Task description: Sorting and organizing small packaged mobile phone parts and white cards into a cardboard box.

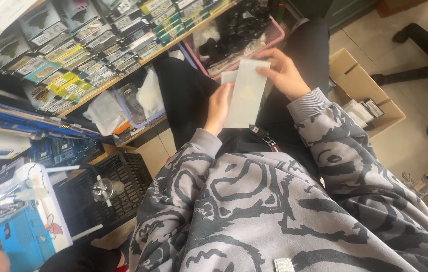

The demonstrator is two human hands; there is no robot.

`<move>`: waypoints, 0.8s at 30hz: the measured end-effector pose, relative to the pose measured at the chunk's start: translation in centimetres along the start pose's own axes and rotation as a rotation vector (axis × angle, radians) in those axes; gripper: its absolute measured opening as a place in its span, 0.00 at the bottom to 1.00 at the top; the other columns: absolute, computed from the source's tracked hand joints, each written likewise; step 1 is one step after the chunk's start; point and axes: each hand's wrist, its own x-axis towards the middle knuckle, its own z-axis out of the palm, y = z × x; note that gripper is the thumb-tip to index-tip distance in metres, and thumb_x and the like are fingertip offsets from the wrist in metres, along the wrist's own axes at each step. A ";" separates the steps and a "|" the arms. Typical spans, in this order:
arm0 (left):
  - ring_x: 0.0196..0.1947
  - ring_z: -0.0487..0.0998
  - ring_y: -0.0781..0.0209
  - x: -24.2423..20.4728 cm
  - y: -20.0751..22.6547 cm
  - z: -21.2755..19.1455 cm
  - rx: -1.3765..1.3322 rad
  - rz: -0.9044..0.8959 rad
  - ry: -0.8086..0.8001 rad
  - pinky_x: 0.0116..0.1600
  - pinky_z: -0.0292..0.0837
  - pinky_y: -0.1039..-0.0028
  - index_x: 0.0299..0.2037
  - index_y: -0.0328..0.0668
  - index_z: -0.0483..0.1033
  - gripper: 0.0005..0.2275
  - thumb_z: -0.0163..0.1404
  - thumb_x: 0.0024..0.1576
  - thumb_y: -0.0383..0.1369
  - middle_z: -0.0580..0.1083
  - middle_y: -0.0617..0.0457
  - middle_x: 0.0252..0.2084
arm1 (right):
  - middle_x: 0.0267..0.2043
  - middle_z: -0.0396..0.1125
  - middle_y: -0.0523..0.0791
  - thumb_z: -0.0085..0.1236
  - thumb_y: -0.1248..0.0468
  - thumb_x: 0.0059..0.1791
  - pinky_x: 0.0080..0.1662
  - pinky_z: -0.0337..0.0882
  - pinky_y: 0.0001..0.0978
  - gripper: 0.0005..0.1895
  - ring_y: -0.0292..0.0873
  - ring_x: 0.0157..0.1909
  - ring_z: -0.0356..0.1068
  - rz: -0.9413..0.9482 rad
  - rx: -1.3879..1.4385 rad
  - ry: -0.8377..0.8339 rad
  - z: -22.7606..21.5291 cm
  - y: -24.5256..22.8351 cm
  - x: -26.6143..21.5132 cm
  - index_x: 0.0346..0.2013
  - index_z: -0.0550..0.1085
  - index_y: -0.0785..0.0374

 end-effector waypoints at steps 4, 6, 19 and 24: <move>0.49 0.78 0.64 0.9 -2.1 -0.2 -0.030 0.093 -0.011 0.56 0.70 0.77 0.45 0.39 0.82 0.11 0.47 0.63 0.33 0.81 0.53 0.47 | 0.53 0.70 0.40 0.58 0.64 0.54 0.42 0.74 0.24 0.13 0.34 0.46 0.71 -0.072 0.005 0.237 -4.4 0.4 -0.6 0.53 0.72 0.55; 0.55 0.77 0.64 0.4 -1.1 -0.2 0.029 0.093 -0.054 0.62 0.66 0.77 0.45 0.43 0.83 0.10 0.46 0.62 0.33 0.80 0.55 0.50 | 0.38 0.69 0.36 0.59 0.63 0.53 0.36 0.69 0.22 0.08 0.30 0.38 0.69 -0.035 0.192 0.507 -7.5 -0.1 -1.2 0.48 0.74 0.52; 0.55 0.77 0.59 -0.3 1.0 -0.2 0.154 -0.066 -0.122 0.57 0.73 0.70 0.47 0.52 0.81 0.12 0.44 0.63 0.41 0.79 0.55 0.55 | 0.36 0.69 0.44 0.58 0.63 0.52 0.22 0.67 0.31 0.07 0.42 0.23 0.72 0.182 -0.159 0.964 -27.1 23.1 -15.5 0.44 0.72 0.53; 0.67 0.69 0.52 -1.2 1.4 -0.1 0.140 -0.012 -0.154 0.73 0.55 0.57 0.56 0.48 0.77 0.12 0.43 0.69 0.39 0.75 0.49 0.57 | 0.38 0.74 0.52 0.63 0.63 0.54 0.31 0.78 0.44 0.11 0.50 0.31 0.76 0.526 -0.598 0.686 -25.7 31.1 -20.1 0.52 0.78 0.56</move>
